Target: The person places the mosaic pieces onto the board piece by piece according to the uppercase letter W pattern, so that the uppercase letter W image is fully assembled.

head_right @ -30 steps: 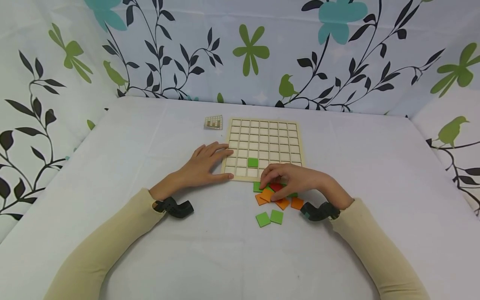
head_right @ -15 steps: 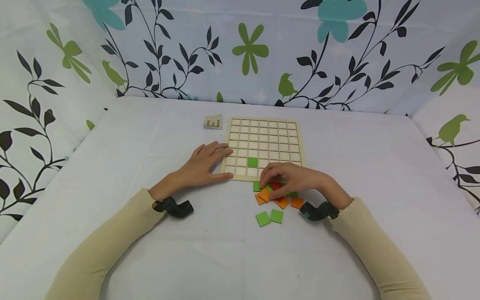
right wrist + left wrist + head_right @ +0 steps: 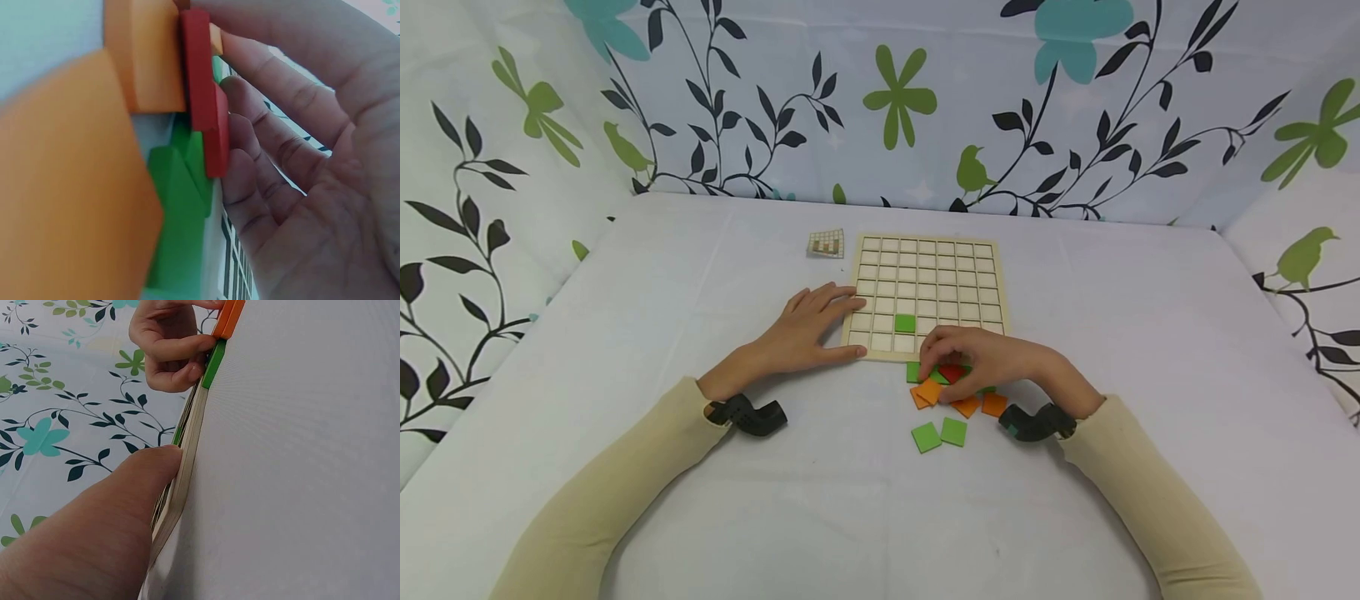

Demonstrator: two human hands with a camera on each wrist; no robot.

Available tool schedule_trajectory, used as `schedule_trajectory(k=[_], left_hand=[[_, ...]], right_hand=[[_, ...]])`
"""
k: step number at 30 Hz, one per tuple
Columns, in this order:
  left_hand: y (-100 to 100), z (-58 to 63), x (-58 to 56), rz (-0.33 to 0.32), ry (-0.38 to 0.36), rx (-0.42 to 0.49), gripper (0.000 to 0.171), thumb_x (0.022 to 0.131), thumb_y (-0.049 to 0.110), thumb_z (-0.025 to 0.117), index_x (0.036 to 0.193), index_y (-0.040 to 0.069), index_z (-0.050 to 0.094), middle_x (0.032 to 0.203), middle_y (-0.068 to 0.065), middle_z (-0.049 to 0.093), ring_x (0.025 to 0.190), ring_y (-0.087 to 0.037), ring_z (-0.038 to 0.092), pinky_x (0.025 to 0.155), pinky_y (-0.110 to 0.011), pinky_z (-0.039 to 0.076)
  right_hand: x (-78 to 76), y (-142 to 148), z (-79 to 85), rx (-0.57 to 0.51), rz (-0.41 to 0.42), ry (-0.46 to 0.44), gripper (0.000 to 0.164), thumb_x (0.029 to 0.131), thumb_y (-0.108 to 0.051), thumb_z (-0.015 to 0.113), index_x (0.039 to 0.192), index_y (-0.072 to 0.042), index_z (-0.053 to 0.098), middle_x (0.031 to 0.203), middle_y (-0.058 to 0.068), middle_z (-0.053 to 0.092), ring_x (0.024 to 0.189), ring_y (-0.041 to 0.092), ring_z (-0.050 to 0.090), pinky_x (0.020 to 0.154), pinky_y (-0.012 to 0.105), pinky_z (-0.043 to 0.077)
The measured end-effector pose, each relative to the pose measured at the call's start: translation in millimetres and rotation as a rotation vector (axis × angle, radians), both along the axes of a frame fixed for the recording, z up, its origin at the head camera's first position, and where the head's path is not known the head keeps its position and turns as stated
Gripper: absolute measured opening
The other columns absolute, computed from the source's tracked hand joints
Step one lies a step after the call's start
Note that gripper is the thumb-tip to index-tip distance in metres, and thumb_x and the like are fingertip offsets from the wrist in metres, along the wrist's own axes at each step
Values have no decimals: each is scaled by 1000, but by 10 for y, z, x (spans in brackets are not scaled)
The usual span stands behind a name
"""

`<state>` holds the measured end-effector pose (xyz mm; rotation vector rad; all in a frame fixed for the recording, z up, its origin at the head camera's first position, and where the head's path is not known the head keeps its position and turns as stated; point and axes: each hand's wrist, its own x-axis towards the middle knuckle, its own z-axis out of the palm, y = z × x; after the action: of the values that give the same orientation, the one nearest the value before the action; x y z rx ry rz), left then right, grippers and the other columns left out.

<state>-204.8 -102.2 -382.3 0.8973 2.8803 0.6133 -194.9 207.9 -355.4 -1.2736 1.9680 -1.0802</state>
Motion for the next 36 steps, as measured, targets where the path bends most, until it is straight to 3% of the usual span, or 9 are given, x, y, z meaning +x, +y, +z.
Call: schedule_trajectory(k=[24,32,36], left_hand=[[-9,27,1,0,-5,-2,72,89,54,62,149,19,41,157,-4,30,148,-31,16,117,-54,8],[-9,22,-1,-5,-10,5,72,90,54,62,149,19,41,157,-4,30,148,-31,16,117,-55,8],[-6,17,-1,-9,-16,11,72,90,54,62,149,19,40,157,-4,29,149,-31,15,117,-54,7]], right_hand=[[-3,-38,-12,16,-35,42,25,85,-11,77,108,-9,68,115,7,53,107,15,48,94,23,46],[-32,-36,-43,-36,-51,158,24,84,-10,77,106,-10,66,105,4,60,86,20,51,72,29,47],[-36,-40,-45,-45,-67,196,25,84,-8,78,106,-10,66,101,1,62,81,19,51,70,30,46]])
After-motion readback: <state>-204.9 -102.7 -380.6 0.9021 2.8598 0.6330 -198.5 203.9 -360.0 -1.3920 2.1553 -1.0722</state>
